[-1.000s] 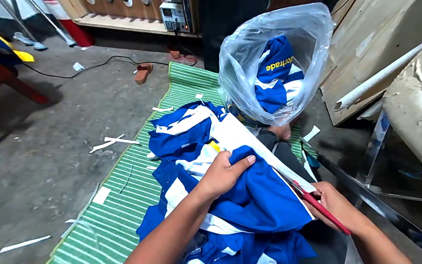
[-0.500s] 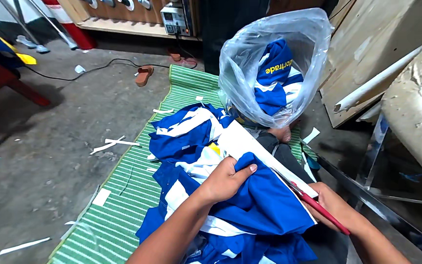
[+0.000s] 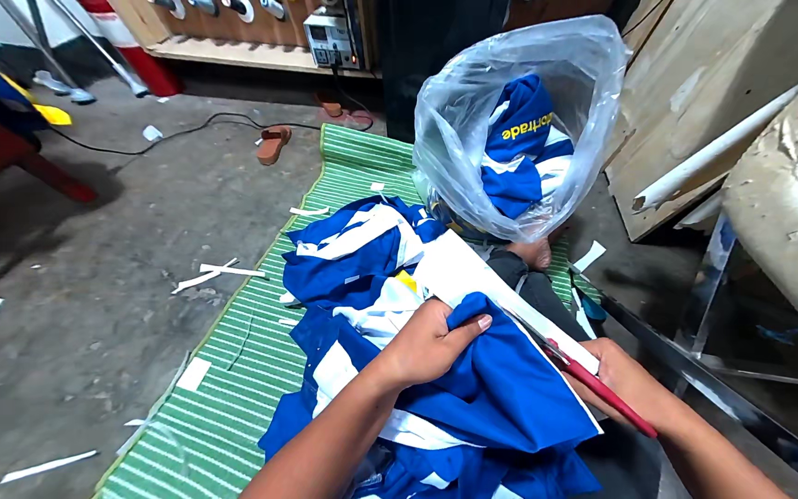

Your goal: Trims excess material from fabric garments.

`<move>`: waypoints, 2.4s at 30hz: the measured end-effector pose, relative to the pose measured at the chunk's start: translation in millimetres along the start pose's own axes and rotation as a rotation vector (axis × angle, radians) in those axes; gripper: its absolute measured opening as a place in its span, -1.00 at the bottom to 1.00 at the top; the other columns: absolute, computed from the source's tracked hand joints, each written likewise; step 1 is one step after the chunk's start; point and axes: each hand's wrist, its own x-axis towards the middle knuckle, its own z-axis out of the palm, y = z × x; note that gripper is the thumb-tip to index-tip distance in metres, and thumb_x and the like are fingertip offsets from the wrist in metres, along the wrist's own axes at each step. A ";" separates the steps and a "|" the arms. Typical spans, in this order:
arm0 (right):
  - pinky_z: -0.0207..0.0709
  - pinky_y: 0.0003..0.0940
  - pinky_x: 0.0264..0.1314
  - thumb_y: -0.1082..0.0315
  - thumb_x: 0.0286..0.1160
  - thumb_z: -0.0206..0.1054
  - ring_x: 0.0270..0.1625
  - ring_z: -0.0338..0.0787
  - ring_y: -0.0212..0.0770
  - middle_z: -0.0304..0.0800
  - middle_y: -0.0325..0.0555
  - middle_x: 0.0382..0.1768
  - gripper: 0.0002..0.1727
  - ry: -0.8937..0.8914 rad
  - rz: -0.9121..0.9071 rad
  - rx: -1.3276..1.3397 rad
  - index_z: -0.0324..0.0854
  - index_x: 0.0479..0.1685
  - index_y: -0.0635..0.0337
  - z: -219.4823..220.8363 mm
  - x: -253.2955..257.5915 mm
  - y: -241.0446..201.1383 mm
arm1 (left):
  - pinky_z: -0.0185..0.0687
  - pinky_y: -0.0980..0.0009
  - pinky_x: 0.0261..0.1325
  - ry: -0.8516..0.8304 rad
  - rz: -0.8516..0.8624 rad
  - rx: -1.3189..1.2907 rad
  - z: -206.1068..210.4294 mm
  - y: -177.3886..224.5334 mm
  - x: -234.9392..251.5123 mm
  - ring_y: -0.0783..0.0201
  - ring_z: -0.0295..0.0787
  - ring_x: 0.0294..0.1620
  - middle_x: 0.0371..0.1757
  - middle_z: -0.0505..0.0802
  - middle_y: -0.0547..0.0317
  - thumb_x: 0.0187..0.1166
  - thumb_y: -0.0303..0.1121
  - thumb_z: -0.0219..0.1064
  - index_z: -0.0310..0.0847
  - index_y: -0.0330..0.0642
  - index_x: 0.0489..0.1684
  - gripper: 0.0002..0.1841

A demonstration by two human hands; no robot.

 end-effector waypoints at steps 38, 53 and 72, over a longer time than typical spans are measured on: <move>0.31 -0.73 -0.76 -0.33 0.25 0.54 -0.76 0.50 -0.69 0.66 -0.61 -0.72 -0.55 -0.312 0.085 0.355 0.76 -0.54 -0.18 -11.4 22.8 -7.6 | 0.59 0.71 -0.10 -0.401 -0.091 0.080 -8.6 0.9 13.9 0.79 0.65 -0.27 -0.34 0.77 0.56 0.73 -0.39 0.23 0.70 -0.16 -0.21 -0.85; 0.22 -0.74 -0.76 -0.10 0.47 0.45 -0.78 0.41 -0.71 0.55 -0.64 -0.79 -0.65 -0.130 0.130 0.370 0.74 -0.57 -0.14 -13.3 18.5 -6.9 | 0.58 0.65 -0.17 -0.585 -0.175 0.253 -4.0 -2.0 28.5 0.74 0.64 -0.32 -0.38 0.75 0.50 0.74 -0.30 0.24 0.70 -0.16 -0.23 -0.81; 0.48 -0.72 -0.59 0.36 0.39 0.48 -0.64 0.55 -0.67 0.62 -0.60 -0.65 -0.89 0.744 -0.278 0.504 0.67 -0.35 -0.11 70.1 49.2 -50.1 | 0.66 0.44 0.12 0.221 0.211 0.140 21.6 -36.4 -11.2 0.49 0.71 0.01 -0.10 0.79 0.30 0.74 -0.06 0.19 0.65 -0.17 -0.08 -0.66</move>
